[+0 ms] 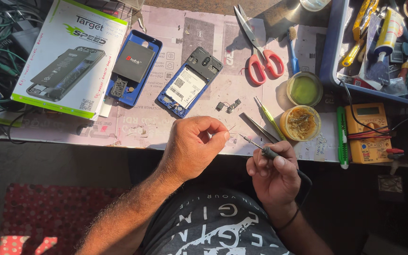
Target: The person solders a small electronic component using a soldering iron and solder wire. They repeatedly apply flux from a container and use tweezers to hold the component while working on a cluttered workbench.
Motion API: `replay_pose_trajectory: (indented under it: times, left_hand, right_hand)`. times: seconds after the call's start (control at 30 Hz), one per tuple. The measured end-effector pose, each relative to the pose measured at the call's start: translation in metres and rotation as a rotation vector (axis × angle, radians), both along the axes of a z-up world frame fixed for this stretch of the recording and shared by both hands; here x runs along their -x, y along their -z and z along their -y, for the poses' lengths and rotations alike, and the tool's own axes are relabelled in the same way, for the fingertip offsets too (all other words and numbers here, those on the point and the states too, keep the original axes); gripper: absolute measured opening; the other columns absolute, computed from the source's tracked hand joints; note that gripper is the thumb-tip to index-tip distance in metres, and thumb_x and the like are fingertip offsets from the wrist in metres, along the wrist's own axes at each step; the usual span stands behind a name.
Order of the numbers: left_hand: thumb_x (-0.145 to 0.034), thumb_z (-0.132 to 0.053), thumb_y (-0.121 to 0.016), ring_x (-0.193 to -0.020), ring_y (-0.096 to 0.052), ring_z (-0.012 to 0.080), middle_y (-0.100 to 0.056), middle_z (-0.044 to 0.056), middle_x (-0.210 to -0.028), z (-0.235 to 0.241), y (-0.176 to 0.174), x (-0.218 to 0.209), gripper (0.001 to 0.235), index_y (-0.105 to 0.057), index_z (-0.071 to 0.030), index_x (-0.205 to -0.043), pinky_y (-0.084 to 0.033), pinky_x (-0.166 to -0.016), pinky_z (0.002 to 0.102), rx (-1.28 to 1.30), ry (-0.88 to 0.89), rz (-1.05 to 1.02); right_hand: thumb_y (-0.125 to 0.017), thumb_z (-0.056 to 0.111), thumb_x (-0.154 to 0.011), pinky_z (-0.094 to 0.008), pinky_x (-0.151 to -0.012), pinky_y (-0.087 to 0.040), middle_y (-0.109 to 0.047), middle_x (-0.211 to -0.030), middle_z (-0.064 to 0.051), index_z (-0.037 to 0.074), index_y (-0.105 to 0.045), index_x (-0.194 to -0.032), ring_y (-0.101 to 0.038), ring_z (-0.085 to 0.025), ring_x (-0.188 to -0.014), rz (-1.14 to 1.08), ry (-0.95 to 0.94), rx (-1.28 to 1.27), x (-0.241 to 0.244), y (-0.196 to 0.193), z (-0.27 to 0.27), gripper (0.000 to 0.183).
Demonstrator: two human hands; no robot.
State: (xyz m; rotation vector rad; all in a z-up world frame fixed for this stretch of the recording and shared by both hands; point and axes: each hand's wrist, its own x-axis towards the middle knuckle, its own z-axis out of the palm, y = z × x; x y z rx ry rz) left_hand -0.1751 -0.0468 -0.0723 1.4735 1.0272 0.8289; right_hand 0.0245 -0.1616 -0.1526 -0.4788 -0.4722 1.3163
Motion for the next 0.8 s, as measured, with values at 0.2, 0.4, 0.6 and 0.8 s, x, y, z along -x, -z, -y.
replay_pose_trajectory:
  times: [0.2,0.4,0.6,0.8]
  left_hand:
    - [-0.087,-0.011,-0.074,-0.057,-0.061,0.0022,-0.073,0.000,-0.073,0.003,-0.006,-0.005,0.008,-0.075,-0.003,-0.084,-0.050,-0.052,0.021,-0.029,0.037,-0.031]
    - [-0.087,-0.010,-0.074,-0.058,-0.061,0.0022,-0.073,0.000,-0.073,0.004,-0.007,-0.009,0.007,-0.075,-0.003,-0.085,-0.050,-0.053,0.021,-0.035,0.037,-0.022]
    - [-0.087,-0.010,-0.074,-0.058,-0.061,0.0019,-0.073,0.000,-0.074,0.004,-0.006,-0.011,0.007,-0.075,-0.004,-0.085,-0.050,-0.053,0.021,-0.054,0.029,-0.026]
    - [-0.087,-0.010,-0.074,-0.058,-0.061,0.0017,-0.073,0.000,-0.073,0.004,-0.006,-0.013,0.007,-0.075,-0.004,-0.086,-0.050,-0.052,0.020,-0.041,0.028,-0.033]
  right_hand:
    - [-0.063,0.013,-0.100,-0.037,-0.070,-0.050,-0.066,-0.091,-0.012,0.001,-0.065,-0.117,-0.053,-0.015,-0.073,-0.018,-0.013,-0.010,-0.002,0.002,-0.001,0.021]
    - [-0.063,0.013,-0.101,-0.036,-0.070,-0.049,-0.066,-0.092,-0.011,0.001,-0.064,-0.116,-0.051,-0.014,-0.073,-0.049,-0.011,-0.012,-0.003,0.002,0.001,0.019]
    - [-0.062,0.012,-0.101,-0.035,-0.070,-0.048,-0.067,-0.094,-0.012,0.001,-0.064,-0.116,-0.051,-0.014,-0.073,-0.093,-0.031,-0.043,-0.004,0.001,0.001,0.020]
    - [-0.062,0.012,-0.100,-0.035,-0.070,-0.048,-0.067,-0.094,-0.012,0.001,-0.064,-0.116,-0.051,-0.014,-0.073,-0.100,-0.034,-0.045,-0.005,0.001,0.000,0.019]
